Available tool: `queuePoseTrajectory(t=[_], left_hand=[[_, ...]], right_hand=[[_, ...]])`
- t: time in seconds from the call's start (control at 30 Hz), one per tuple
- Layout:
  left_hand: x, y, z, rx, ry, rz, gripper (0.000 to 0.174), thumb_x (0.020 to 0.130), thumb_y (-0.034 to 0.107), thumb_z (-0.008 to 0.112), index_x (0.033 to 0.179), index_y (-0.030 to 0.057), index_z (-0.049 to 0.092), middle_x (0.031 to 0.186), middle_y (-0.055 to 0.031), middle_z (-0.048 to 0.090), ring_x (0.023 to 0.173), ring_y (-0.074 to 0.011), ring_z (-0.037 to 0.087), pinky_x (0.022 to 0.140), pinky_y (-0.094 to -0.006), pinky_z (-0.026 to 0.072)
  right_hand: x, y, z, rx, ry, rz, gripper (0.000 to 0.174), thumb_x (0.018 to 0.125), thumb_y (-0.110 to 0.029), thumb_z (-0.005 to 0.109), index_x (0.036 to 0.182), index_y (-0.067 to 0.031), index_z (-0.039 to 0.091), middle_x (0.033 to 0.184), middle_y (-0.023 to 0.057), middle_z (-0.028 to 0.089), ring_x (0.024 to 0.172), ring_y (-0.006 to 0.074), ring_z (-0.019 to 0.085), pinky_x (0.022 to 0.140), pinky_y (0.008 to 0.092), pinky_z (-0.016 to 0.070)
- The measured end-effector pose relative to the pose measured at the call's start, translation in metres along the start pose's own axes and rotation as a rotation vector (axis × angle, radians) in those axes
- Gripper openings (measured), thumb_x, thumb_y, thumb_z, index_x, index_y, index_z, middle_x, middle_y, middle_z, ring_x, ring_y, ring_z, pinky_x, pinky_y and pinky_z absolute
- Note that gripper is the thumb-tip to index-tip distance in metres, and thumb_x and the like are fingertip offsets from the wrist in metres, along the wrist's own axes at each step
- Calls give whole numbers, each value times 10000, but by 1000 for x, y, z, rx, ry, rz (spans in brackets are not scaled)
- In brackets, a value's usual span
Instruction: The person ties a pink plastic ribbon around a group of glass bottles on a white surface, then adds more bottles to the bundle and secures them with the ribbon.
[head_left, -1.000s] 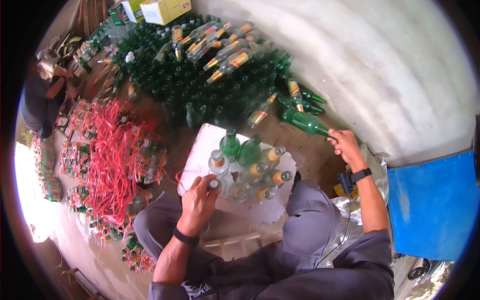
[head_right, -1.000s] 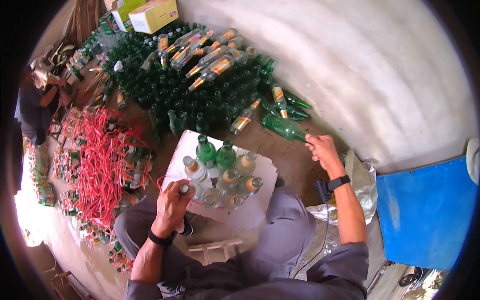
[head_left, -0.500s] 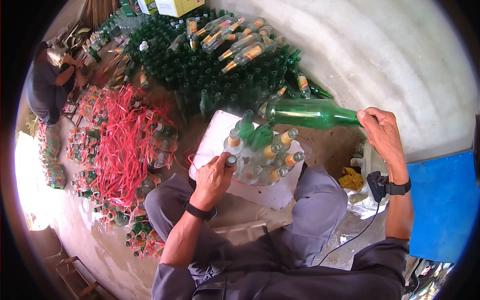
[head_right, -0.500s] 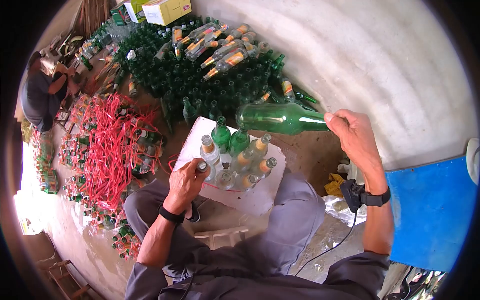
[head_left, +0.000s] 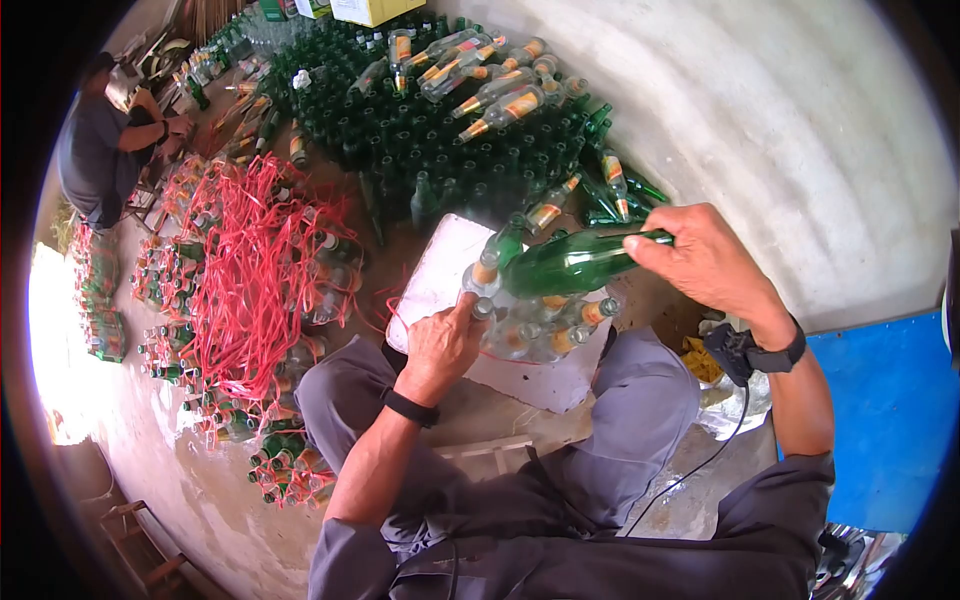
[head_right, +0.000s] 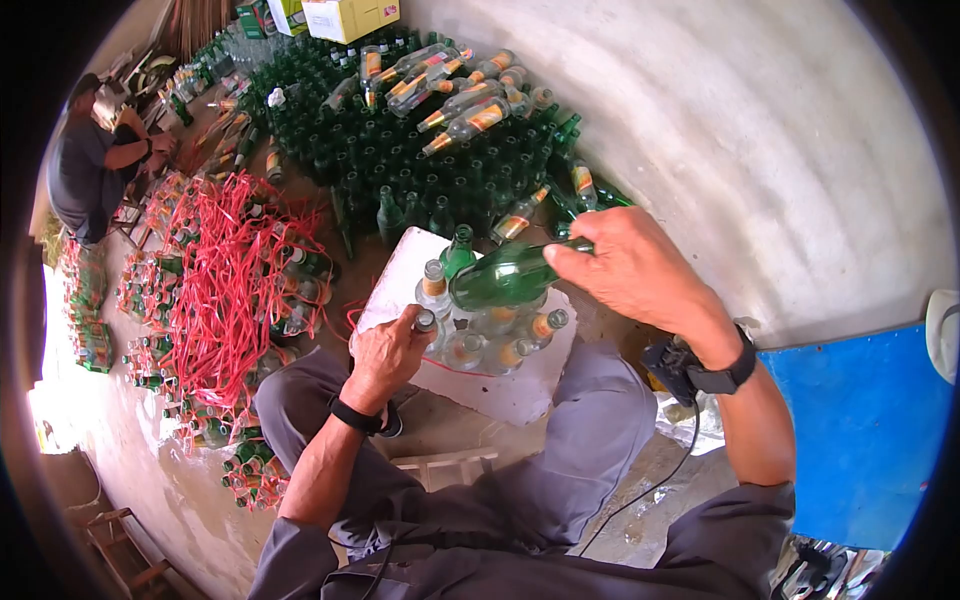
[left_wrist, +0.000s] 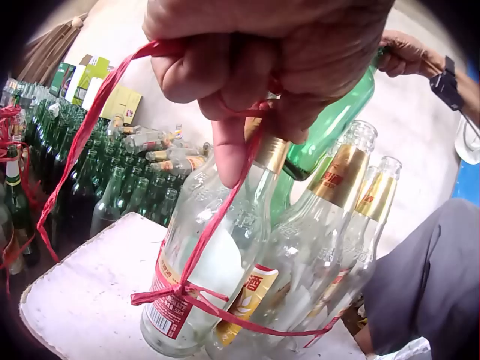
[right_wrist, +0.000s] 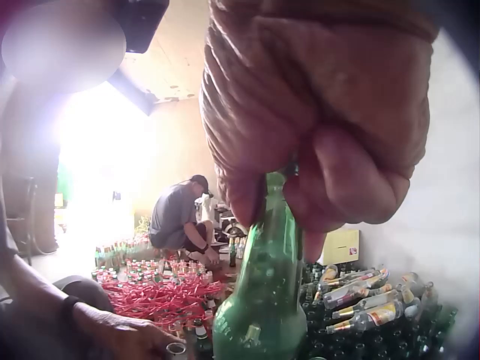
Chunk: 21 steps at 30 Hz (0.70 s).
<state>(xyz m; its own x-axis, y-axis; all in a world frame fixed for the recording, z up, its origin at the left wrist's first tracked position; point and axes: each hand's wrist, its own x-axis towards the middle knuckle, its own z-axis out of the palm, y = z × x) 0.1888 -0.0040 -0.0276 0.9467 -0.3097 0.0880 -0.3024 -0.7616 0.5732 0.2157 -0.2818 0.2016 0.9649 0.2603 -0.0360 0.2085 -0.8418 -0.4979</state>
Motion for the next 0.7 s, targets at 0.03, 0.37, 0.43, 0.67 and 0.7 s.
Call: queuePoseTrajectory(t=[0.03,0.37,0.43,0.67,0.7], left_hand=[[0,-1,1,17,-7,1,326,880,280,676,1144,111,586,733,-126,702,659,-344,687,570,-456,512],[-1,-5,-1,39,-46,41,353,881,243,650,1141,66,490,625,-196,640,595,-408,655,540,-519,497],[0,-3,-3,62,-56,44,354,881,238,650,1136,54,488,622,-186,639,590,-396,655,534,-510,497],[1,-8,0,43,33,158,332,895,228,635,1124,38,489,639,-173,645,593,-378,656,531,-495,495],[1,-7,-1,23,15,140,330,898,230,632,1124,37,488,645,-174,648,596,-378,656,532,-494,494]], right_hand=[[6,-5,4,-122,-26,-53,406,876,-270,684,679,57,544,555,199,423,497,326,395,504,418,343],[41,-31,39,-227,-148,-295,434,856,-249,667,625,52,455,588,277,423,609,469,466,576,505,384],[44,-36,39,-238,-172,-273,434,857,-246,663,621,54,456,581,276,430,615,473,474,584,506,392],[50,-51,43,-329,-240,-254,399,838,-245,636,647,89,532,631,291,524,672,475,568,630,510,466],[50,-52,44,-359,-268,-251,365,815,-226,626,675,108,584,667,309,562,698,473,612,652,509,503]])
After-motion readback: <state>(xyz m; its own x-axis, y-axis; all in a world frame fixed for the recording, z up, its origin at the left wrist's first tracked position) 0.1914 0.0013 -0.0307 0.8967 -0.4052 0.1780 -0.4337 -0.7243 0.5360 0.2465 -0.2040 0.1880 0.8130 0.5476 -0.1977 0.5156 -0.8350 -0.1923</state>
